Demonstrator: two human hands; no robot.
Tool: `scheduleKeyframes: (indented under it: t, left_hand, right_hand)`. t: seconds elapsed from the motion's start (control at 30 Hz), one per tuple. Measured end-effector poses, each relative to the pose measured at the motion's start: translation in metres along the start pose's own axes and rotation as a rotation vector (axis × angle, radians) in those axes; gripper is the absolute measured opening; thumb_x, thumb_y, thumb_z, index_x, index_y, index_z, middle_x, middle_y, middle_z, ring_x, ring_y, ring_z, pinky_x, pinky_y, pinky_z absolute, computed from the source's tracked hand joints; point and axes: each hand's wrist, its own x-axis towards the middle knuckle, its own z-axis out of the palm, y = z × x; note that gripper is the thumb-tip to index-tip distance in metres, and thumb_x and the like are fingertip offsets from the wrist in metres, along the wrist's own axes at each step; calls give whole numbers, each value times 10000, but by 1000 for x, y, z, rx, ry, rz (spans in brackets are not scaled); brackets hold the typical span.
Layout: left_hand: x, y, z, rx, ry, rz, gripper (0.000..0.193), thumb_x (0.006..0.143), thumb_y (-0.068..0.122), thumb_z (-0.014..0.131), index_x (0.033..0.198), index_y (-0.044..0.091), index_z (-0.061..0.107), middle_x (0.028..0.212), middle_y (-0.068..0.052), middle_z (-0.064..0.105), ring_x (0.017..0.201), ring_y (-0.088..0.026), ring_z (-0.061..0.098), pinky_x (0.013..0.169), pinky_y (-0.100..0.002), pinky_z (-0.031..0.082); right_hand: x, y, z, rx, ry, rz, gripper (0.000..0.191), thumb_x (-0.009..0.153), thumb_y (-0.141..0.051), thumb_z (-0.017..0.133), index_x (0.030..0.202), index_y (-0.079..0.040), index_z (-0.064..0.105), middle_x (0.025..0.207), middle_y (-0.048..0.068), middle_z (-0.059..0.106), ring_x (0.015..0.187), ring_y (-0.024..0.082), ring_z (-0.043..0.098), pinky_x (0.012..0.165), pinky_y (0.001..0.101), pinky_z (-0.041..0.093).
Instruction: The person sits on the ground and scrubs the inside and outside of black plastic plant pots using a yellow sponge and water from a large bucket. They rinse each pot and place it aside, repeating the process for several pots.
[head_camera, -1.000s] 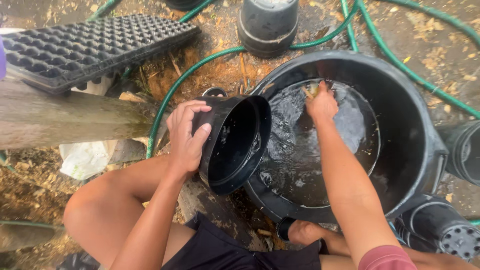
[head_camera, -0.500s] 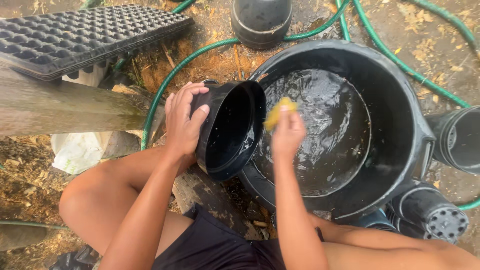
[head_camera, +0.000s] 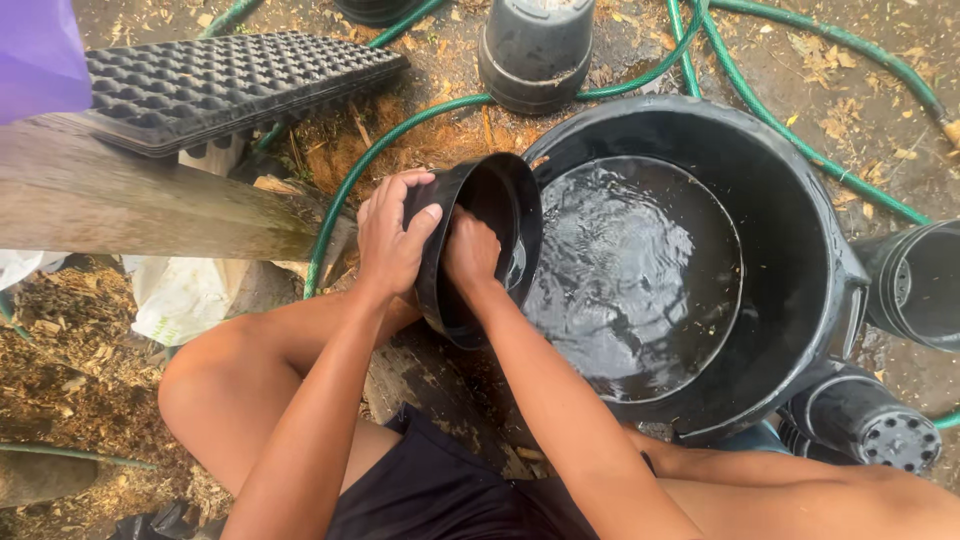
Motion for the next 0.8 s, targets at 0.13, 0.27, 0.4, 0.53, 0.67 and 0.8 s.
scheduleKeyframes:
  t: [0.13,0.27,0.4,0.53,0.67,0.8]
  left_hand:
    - [-3,-1,1,-6,13,31,424,955,377,564,1275,102,608,1342,-83,646,1300,-286,563,1147,-434,315]
    - [-2,0,2,-17,22,6,423,949,377,565,1270,107,617,1315,-82,655,1285,-283,567,1137,-431,317]
    - [-7,1,2,-12,41,6,419,942,376,573,1254,99,615,1332,-87,657,1296,-291,559,1132,-434,311]
    - [-11,0,0,-26,37,25,433,947,381,573,1279,106,606,1363,-90,638,1306,-288,552,1142,-426,316]
    - [-7,-2,0,-31,27,42,438,921,384,584,1256,104,614,1376,-93,638,1318,-296,547,1148,-443,291]
    - [-9,-1,1,-4,14,38,435,922,377,578,1251,96,616,1388,-97,640,1341,-306,539,1160,-450,286]
  right_hand:
    - [-17,10,-3,-67,-242,48,203,868,-177,651,1049,-130,730,868,231,721,845,444,700,731,559,547]
    - [-10,14,-9,3,-345,51,196,837,-196,713,1013,-123,758,907,217,727,904,425,702,786,521,555]
    - [7,9,-7,196,-15,203,188,902,-182,677,1058,-81,701,924,210,733,924,437,696,787,519,550]
    - [4,2,-1,192,27,31,243,858,-142,653,1088,-104,725,958,224,722,924,435,694,772,521,553]
    - [-20,6,-5,11,-238,29,219,847,-163,681,1045,-89,740,908,236,719,880,443,688,771,535,542]
    - [-23,13,-24,-13,-461,-66,221,805,-195,738,975,-55,753,914,231,724,887,418,706,779,490,566]
